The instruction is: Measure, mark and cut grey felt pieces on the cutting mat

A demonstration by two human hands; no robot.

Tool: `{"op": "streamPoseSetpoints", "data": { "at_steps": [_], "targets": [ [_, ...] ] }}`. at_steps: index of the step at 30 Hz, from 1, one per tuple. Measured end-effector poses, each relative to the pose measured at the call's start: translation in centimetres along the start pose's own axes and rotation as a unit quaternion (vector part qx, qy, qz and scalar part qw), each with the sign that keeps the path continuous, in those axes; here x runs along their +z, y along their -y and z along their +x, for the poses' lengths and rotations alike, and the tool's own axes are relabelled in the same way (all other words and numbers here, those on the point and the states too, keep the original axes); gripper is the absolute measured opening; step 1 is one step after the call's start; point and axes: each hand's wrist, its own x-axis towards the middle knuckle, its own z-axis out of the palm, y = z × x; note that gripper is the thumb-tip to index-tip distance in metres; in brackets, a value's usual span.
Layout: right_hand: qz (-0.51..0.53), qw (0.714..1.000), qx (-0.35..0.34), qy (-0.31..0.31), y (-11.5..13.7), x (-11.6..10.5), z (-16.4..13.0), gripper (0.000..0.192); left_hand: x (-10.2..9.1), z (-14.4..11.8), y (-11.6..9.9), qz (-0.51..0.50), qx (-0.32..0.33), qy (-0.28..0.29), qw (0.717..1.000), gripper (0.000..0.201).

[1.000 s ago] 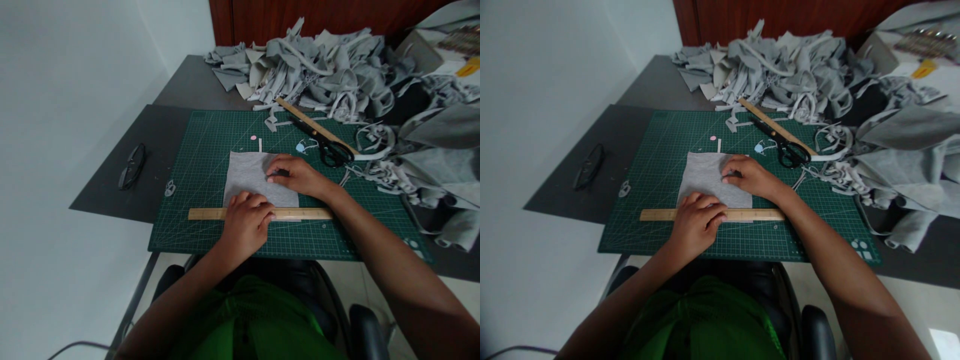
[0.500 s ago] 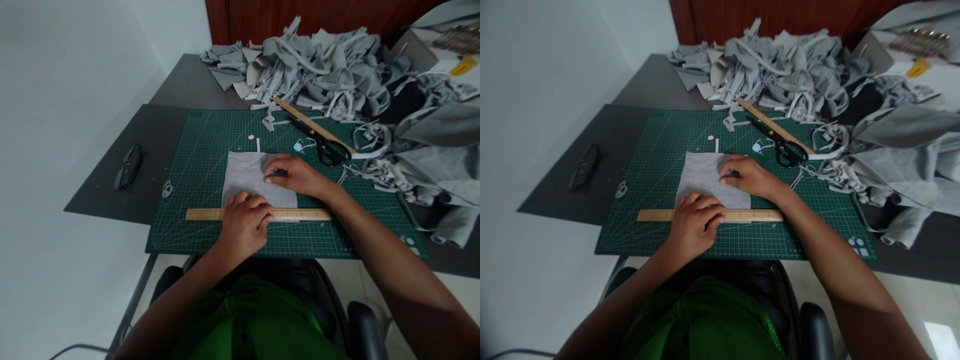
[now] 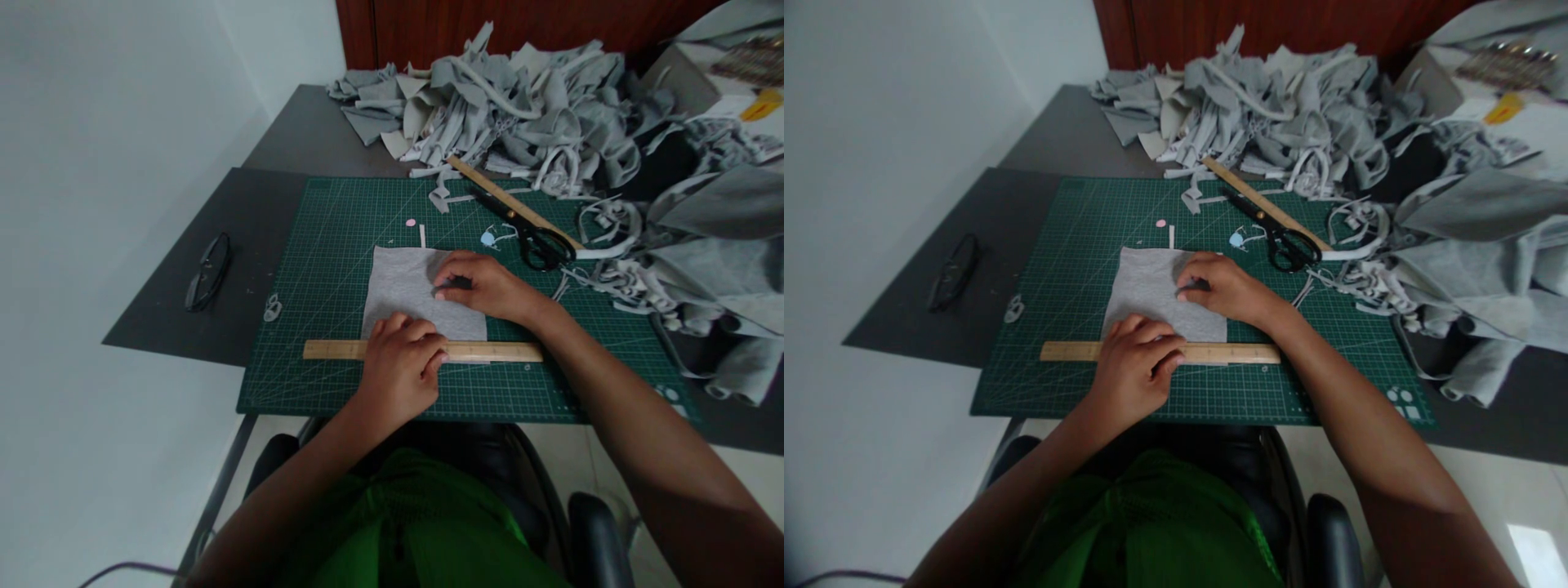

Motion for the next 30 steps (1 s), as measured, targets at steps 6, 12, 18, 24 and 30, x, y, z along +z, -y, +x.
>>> {"op": "streamPoseSetpoints", "data": {
  "at_steps": [6, 12, 18, 24, 30],
  "targets": [
    [0.002, 1.0, 0.014, -0.001, -0.2, 0.1, -0.1, 0.005, 0.1, -0.4, -0.7, 0.052, 0.019, -0.007, 0.998, 0.014],
    [0.009, 1.0, 0.025, -0.004, -0.1, 0.2, -0.2, 0.007, 0.9, -1.4, -3.2, 0.177, 0.005, -0.022, 0.984, 0.02],
    [0.012, 1.0, 0.026, -0.007, 0.0, 0.3, -0.2, 0.007, 2.0, -2.8, -5.6, 0.22, -0.039, -0.013, 0.975, 0.042],
    [0.0, 1.0, 0.029, 0.005, 0.1, 0.2, -0.2, 0.009, 2.1, -3.2, -6.6, 0.237, -0.073, 0.035, 0.968, 0.08],
    [-0.003, 1.0, 0.026, 0.007, 0.0, 0.2, -0.2, 0.01, 2.3, -3.2, -6.4, 0.226, -0.068, 0.051, 0.97, 0.103]
  ]
}}
